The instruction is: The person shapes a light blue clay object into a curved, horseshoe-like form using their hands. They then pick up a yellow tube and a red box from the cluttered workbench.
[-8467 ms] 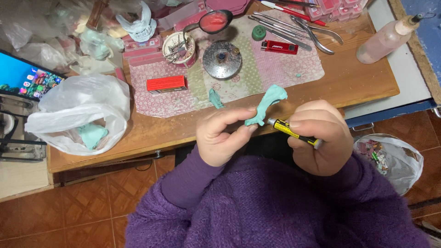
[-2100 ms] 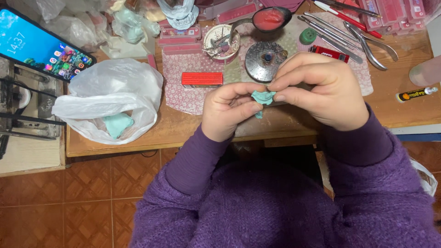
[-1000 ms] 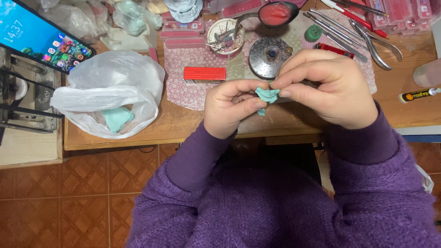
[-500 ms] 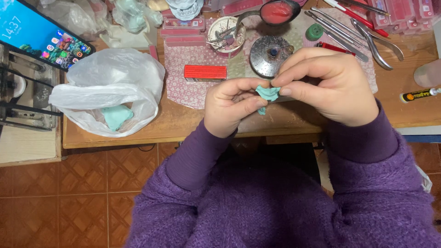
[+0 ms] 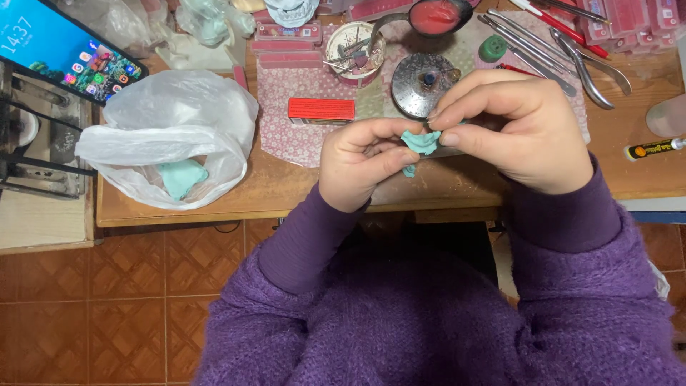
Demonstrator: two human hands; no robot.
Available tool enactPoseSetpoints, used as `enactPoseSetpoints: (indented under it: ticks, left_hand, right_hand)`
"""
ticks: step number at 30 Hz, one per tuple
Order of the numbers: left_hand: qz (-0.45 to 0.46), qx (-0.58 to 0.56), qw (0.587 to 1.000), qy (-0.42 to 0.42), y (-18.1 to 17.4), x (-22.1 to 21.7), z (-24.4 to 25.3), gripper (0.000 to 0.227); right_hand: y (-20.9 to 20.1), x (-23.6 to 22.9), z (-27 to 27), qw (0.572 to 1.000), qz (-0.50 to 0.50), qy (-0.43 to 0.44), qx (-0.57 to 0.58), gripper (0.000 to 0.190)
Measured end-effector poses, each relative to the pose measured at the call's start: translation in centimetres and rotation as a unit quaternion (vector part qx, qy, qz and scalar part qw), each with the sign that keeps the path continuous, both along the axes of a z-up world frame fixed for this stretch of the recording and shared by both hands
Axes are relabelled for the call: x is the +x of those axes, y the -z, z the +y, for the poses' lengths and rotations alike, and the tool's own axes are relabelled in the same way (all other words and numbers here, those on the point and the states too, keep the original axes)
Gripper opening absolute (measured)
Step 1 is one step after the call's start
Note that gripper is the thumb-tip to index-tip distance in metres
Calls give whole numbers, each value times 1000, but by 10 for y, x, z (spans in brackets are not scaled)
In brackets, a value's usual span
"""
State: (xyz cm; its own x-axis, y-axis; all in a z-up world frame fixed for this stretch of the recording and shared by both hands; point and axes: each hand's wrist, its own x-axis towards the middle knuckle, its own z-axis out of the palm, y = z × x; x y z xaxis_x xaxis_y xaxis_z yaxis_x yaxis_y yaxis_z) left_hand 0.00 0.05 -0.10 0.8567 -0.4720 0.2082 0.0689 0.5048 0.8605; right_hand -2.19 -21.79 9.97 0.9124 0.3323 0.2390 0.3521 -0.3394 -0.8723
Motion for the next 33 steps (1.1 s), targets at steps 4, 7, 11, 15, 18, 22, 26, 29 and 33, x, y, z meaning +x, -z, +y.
enactPoseSetpoints:
  ticks: [4, 7, 11, 15, 18, 22, 26, 29, 33]
  left_hand:
    - [-1, -4, 1000, 1, 0, 0, 0, 33]
    - [-6, -4, 1000, -8, 1, 0, -1, 32]
    - [-11, -3, 1000, -11, 2, 0, 0, 31]
    - [-9, -1, 1000, -11, 2, 0, 0, 31]
    - [-11, -9, 1000, -10, 3, 0, 0, 32]
    - [-16, -9, 1000, -8, 3, 0, 0, 32]
    - [-19, -6, 1000, -13, 5, 0, 0, 31]
    - [-18, -12, 1000, -15, 6, 0, -1, 31]
    - [-13, -20, 1000, -12, 7, 0, -1, 31]
  right_hand:
    - [1, 0, 0, 1000, -6, 4, -6, 13]
    - [1, -1, 1, 1000, -7, 14, -7, 12]
    - [1, -1, 1, 1000, -5, 11, -6, 14]
    - [1, -1, 0, 1000, -10, 11, -16, 15]
    - [2, -1, -1, 1000, -18, 12, -22, 16]
    - [0, -1, 1, 1000, -17, 12, -22, 15]
    - [0, -1, 1, 1000, -16, 12, -21, 16]
    - [0, 0, 1, 999, -20, 10, -24, 16]
    - [0, 0, 2, 999, -24, 6, -22, 15]
